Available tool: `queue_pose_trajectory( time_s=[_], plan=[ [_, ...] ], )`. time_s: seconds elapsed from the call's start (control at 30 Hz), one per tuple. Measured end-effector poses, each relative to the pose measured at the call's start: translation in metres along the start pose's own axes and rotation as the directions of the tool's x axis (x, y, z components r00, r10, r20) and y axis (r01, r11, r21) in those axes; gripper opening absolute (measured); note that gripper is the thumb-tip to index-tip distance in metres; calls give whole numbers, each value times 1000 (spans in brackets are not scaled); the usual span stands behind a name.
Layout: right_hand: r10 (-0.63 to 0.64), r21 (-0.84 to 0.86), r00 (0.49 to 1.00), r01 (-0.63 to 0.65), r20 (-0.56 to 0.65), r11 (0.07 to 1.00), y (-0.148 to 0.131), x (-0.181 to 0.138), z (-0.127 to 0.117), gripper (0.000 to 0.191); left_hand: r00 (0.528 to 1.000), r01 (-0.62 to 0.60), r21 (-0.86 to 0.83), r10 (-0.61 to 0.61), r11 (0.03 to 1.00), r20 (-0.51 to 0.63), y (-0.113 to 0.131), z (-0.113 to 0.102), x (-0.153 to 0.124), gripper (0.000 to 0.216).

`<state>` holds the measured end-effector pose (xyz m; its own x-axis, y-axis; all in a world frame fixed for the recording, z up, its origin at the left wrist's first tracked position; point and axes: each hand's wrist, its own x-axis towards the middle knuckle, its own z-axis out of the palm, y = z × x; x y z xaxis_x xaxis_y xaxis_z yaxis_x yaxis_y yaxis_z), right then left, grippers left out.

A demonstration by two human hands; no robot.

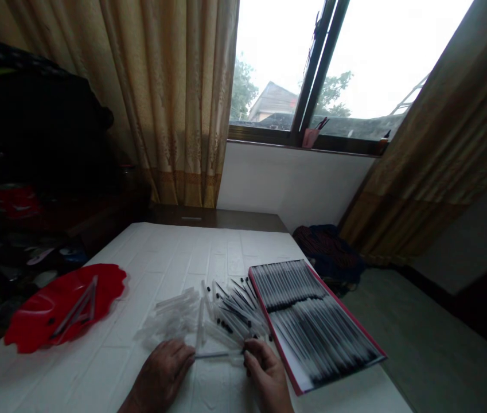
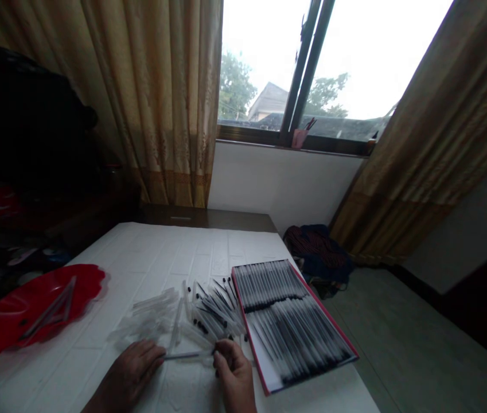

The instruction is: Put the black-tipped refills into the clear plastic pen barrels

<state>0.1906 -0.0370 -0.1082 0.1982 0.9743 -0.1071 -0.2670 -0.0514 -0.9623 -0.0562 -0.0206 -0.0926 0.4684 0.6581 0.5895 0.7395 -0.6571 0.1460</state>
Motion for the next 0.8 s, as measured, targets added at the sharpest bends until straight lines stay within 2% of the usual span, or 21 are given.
queue_pose_trajectory(
  time_s=[0.27,0.5,0.63,0.8],
  plan=[
    [5,51,996,-1,-94,999,2,2,1,35,997,64,-77,-67,995,-36,-2,-3,2,26],
    [-109,-187,987,85,-119,979,-18,10,8,33,992,103,-101,-109,990,-60,-4,-1,0,27],
    [-123,-251,983,87,-135,964,-22,22,6,39,991,110,-112,-117,988,-62,-5,1,-1,27],
    [-117,-331,992,92,-54,939,-18,19,4,37,992,96,-116,-104,989,-65,-3,-1,-1,24]
  ],
)
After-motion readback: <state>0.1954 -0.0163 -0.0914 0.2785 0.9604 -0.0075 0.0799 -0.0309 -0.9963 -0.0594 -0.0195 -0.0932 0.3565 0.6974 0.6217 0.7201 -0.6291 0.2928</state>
